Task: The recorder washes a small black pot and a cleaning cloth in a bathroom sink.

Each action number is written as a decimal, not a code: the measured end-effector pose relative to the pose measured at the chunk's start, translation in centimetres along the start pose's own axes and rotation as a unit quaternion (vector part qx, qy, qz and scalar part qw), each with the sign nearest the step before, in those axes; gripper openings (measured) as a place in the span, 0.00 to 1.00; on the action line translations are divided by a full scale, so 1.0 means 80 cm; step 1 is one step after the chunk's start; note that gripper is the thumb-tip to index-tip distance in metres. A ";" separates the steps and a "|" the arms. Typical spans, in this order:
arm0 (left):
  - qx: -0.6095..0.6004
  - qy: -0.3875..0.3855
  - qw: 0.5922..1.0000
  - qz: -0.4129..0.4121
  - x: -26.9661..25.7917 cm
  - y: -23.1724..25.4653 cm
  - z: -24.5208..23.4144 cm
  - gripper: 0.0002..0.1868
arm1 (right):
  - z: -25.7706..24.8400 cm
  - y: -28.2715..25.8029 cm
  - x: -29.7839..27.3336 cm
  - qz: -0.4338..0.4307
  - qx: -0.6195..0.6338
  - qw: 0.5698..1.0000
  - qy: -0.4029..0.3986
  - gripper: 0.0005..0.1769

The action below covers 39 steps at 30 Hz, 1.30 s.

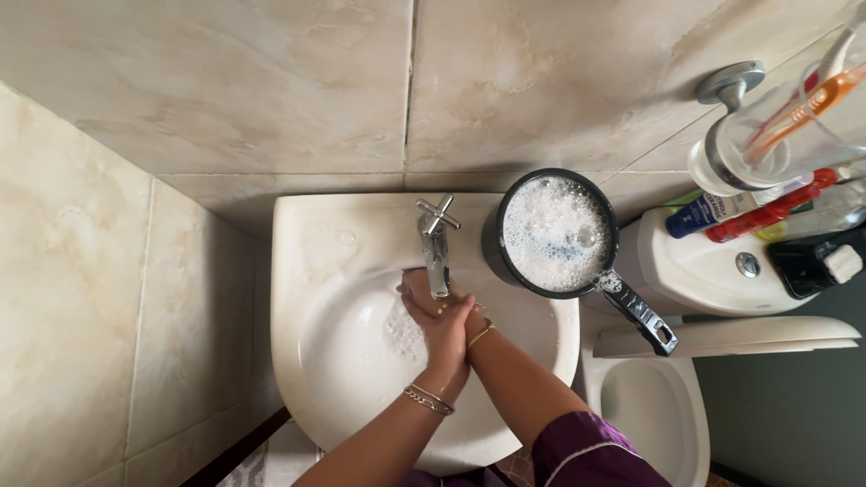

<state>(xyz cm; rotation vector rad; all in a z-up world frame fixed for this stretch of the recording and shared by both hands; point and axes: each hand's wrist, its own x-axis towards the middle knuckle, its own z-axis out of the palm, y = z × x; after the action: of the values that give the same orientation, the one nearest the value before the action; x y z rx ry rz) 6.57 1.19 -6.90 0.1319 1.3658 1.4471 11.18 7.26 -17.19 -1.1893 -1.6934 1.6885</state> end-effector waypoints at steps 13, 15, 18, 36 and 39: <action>-0.402 0.030 0.914 -0.050 0.159 -0.099 -0.069 0.27 | 0.014 -0.086 -0.015 0.173 0.523 0.831 0.073 0.13; -0.311 -0.049 0.939 -0.141 0.177 -0.114 -0.085 0.11 | 0.005 -0.038 -0.022 0.139 0.584 0.796 0.074 0.10; -0.008 -0.223 0.938 -0.265 0.167 -0.071 -0.066 0.11 | -0.014 -0.007 -0.053 0.039 0.626 0.775 -0.083 0.17; -0.020 -0.410 0.894 -0.178 0.238 -0.165 -0.107 0.17 | 0.027 -0.093 -0.019 0.162 0.579 0.794 0.093 0.11; -0.007 -0.296 0.936 -0.190 0.237 -0.155 -0.118 0.15 | 0.032 -0.101 -0.020 0.171 0.639 0.744 0.100 0.15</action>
<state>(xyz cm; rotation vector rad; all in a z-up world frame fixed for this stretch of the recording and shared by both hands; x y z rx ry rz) -0.23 5.73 -30.03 0.2567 0.8266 0.9774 7.90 5.60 -9.39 -0.8558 0.0792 2.1379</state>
